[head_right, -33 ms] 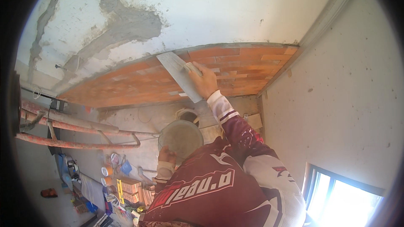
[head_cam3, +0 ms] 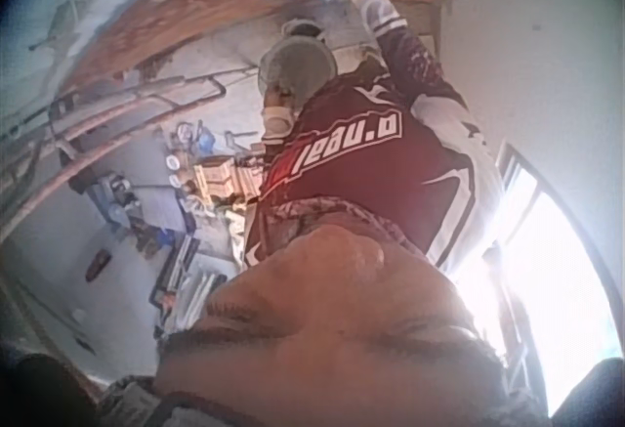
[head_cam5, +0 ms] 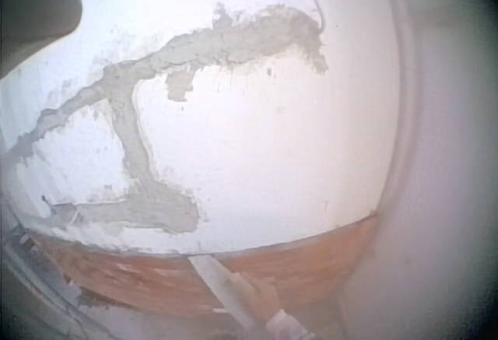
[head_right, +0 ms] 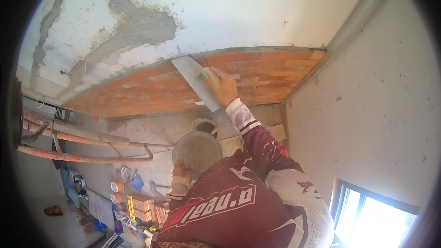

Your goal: The person applies plaster to a wall using a trowel and a bucket. They repeatedly scoop plaster from the bucket and spread it onto the wall surface, smoothing it with the trowel.

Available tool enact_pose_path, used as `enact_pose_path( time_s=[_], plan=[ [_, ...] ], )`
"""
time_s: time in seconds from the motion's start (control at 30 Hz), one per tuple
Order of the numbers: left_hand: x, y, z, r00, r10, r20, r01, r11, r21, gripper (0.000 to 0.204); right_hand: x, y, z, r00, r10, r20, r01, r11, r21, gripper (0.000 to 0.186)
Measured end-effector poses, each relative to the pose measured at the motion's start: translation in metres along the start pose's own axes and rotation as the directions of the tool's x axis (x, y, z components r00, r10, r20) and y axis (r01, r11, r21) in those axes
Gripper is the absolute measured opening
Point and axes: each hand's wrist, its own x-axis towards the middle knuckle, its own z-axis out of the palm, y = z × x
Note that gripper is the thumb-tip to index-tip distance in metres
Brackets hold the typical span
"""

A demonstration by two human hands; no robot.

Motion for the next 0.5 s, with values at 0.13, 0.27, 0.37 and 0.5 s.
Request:
enact_pose_path(
  time_s=[0.13,0.27,0.37,0.5],
  plan=[
    [-0.004,-0.002,0.009,0.999,0.009,-0.052,-0.008,1.000,0.019,0.006,0.000,-0.012,-0.013,0.995,-0.073,-0.062,0.070,0.997,-0.037,0.044],
    [0.004,-0.005,0.005,0.999,-0.001,-0.034,0.002,1.000,0.019,0.006,0.001,-0.009,-0.038,0.990,-0.092,-0.105,0.082,0.992,-0.099,0.043],
    [0.005,-0.006,0.006,0.999,-0.024,-0.021,0.024,1.000,0.007,0.005,-0.003,-0.012,-0.058,0.985,-0.106,-0.135,0.087,0.986,-0.146,0.041],
    [0.003,-0.006,0.017,0.997,-0.045,-0.059,0.047,0.999,0.027,0.008,-0.010,-0.003,-0.089,0.977,-0.093,-0.192,0.060,0.984,-0.169,0.038]
  ],
)
